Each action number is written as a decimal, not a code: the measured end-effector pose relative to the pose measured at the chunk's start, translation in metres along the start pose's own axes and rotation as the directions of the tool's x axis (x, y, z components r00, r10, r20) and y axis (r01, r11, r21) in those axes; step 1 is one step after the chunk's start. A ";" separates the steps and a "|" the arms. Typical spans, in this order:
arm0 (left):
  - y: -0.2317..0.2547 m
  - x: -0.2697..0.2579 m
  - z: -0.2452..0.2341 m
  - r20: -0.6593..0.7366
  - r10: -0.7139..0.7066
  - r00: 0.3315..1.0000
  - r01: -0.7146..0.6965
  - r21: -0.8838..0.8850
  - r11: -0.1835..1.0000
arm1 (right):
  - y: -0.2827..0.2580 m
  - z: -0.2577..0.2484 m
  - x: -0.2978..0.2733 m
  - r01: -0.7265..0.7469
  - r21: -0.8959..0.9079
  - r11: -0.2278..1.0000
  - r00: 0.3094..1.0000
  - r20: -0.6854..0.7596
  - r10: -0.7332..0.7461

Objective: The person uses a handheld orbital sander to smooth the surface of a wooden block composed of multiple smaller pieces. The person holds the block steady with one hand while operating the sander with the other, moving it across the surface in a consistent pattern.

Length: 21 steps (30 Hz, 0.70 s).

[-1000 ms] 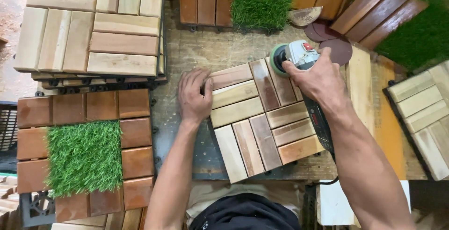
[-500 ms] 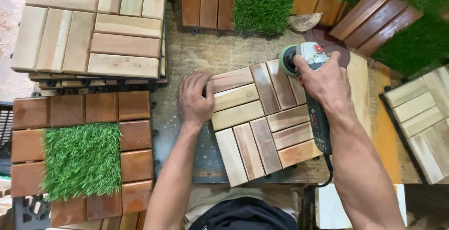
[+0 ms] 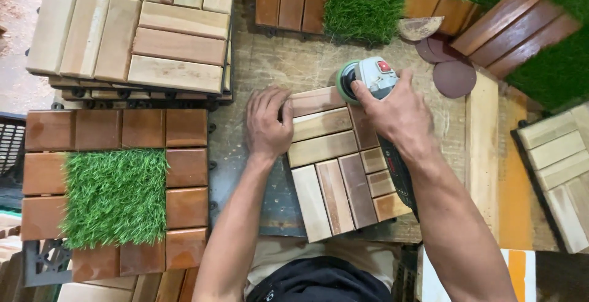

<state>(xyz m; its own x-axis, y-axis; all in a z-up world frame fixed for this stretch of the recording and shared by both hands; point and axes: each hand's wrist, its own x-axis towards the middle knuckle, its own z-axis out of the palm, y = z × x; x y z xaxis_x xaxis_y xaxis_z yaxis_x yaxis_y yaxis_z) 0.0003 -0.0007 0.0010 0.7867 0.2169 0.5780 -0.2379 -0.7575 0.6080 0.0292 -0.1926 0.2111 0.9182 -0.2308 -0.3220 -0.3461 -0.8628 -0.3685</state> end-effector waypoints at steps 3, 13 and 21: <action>0.002 0.002 -0.003 -0.045 -0.018 0.999 0.015 -0.056 0.998 | -0.006 0.006 0.003 0.027 -0.010 1.000 0.999 0.037 -0.027; 0.004 0.002 -0.010 -0.092 -0.223 0.971 0.170 -0.394 0.903 | -0.025 0.028 -0.007 0.094 -0.067 0.993 0.992 0.094 -0.088; 0.012 0.006 -0.027 -0.061 -0.333 0.941 0.245 -0.555 0.795 | -0.029 0.027 -0.029 0.143 -0.077 0.987 0.982 0.133 -0.132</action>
<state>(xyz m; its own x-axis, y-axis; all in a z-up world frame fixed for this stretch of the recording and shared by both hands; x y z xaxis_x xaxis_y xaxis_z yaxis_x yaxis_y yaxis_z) -0.0129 0.0084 0.0263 0.7845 0.4938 0.3752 -0.3125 -0.2077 0.9269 0.0071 -0.1484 0.2074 0.9219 -0.0531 -0.3838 -0.1957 -0.9188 -0.3429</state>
